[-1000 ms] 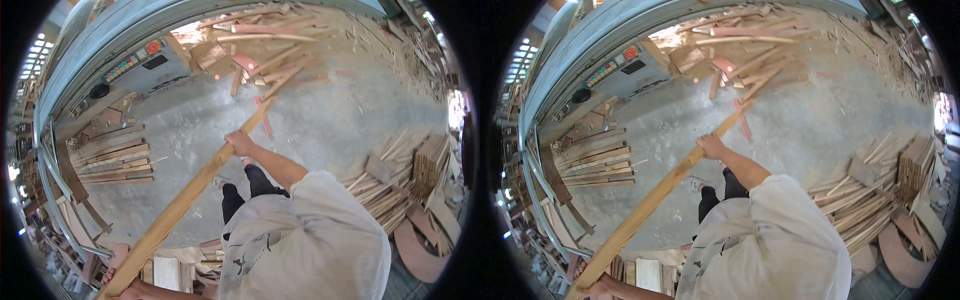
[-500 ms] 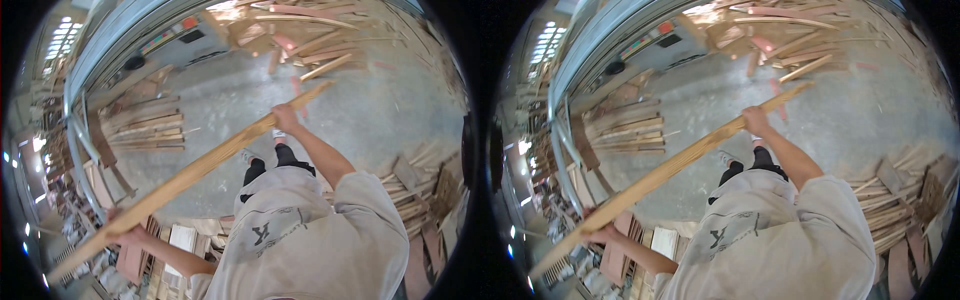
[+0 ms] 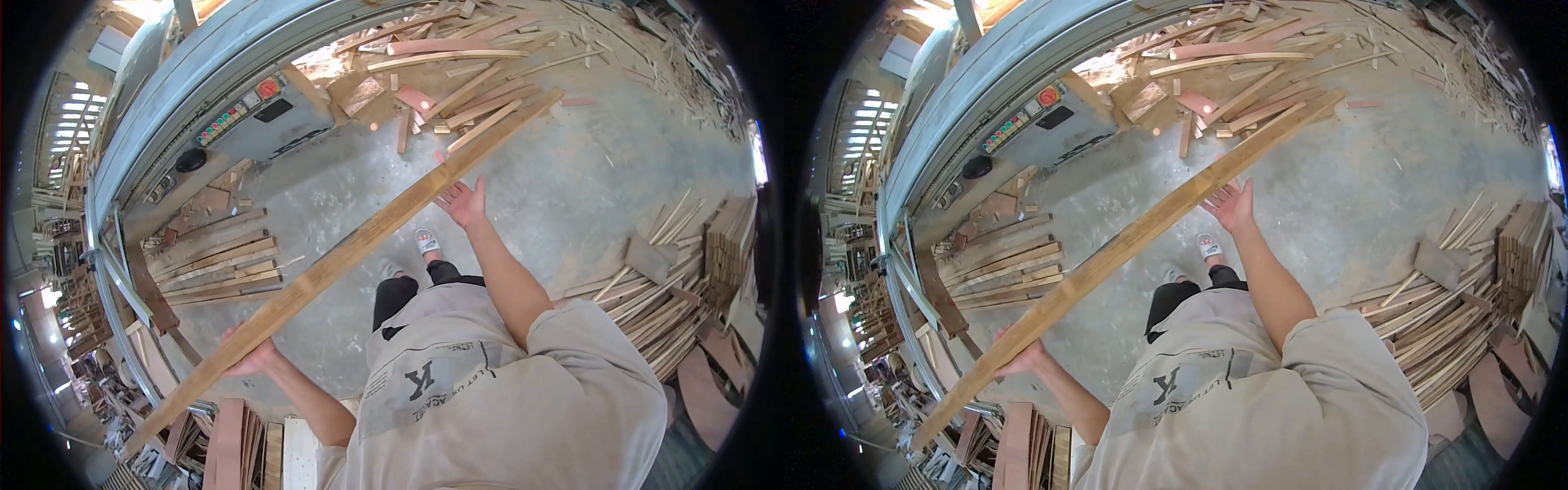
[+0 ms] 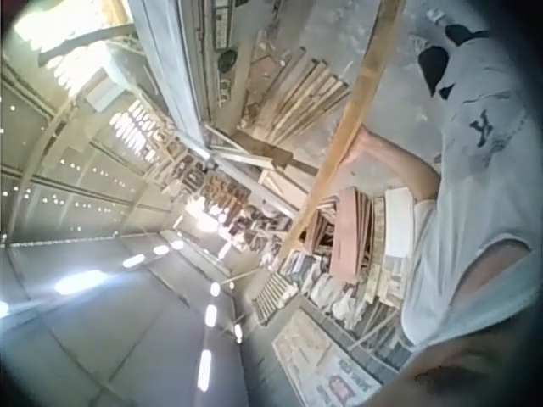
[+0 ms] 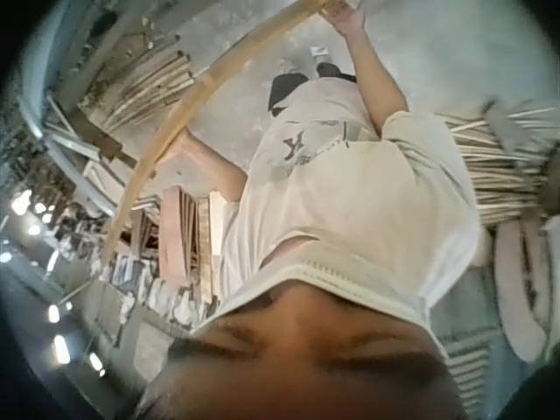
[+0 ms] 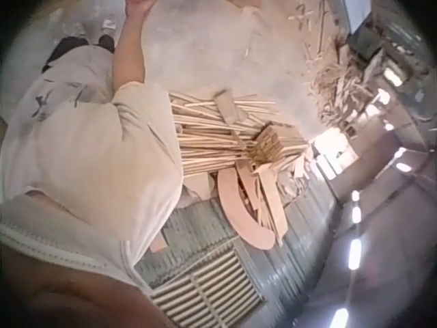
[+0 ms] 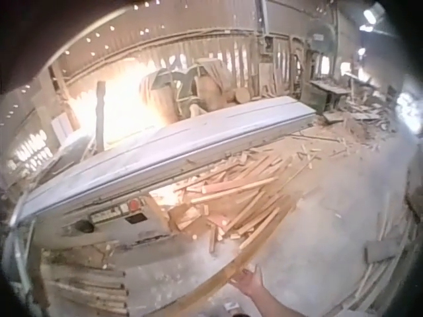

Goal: Assembling a wooden frame using a nail gun and handling long wooden planks in a manufacturing workshop.

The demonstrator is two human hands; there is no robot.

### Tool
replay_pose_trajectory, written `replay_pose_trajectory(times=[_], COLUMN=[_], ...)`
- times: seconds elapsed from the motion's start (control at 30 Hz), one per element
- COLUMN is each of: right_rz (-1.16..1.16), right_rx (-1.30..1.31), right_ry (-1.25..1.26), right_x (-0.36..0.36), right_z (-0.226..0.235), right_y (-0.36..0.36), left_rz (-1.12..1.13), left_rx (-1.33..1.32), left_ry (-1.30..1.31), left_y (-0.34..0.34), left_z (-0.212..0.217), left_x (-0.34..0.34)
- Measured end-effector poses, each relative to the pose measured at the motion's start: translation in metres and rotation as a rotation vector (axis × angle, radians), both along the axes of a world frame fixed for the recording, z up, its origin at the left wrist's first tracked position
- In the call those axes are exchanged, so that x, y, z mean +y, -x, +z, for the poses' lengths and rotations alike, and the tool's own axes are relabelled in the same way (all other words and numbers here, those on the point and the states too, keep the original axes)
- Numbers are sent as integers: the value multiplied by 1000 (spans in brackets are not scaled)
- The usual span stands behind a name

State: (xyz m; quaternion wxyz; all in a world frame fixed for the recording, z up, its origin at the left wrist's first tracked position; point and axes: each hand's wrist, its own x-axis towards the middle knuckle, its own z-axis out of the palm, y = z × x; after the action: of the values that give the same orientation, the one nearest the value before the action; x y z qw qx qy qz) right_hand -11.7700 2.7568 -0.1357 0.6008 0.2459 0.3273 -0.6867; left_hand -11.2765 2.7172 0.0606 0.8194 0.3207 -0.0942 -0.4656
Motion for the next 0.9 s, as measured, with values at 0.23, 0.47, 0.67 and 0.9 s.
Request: replay_pose_trajectory(times=[0.23,0.47,0.67,0.9], right_rz=[15,36,-62,-116], right_rx=[327,323,352,410], right_ry=[-273,-582,-618,-768], right_x=[-33,44,96,111], right_z=[-20,-54,-60,-58], right_y=[20,23,76,217], left_rz=[-277,21,-43,-170], left_rx=[283,-103,-228,-195], left_ry=[-156,-344,-951,-976], left_y=[37,-136,-133,20], left_z=[-17,-34,-127,-155], left_x=[12,10,-4,-10])
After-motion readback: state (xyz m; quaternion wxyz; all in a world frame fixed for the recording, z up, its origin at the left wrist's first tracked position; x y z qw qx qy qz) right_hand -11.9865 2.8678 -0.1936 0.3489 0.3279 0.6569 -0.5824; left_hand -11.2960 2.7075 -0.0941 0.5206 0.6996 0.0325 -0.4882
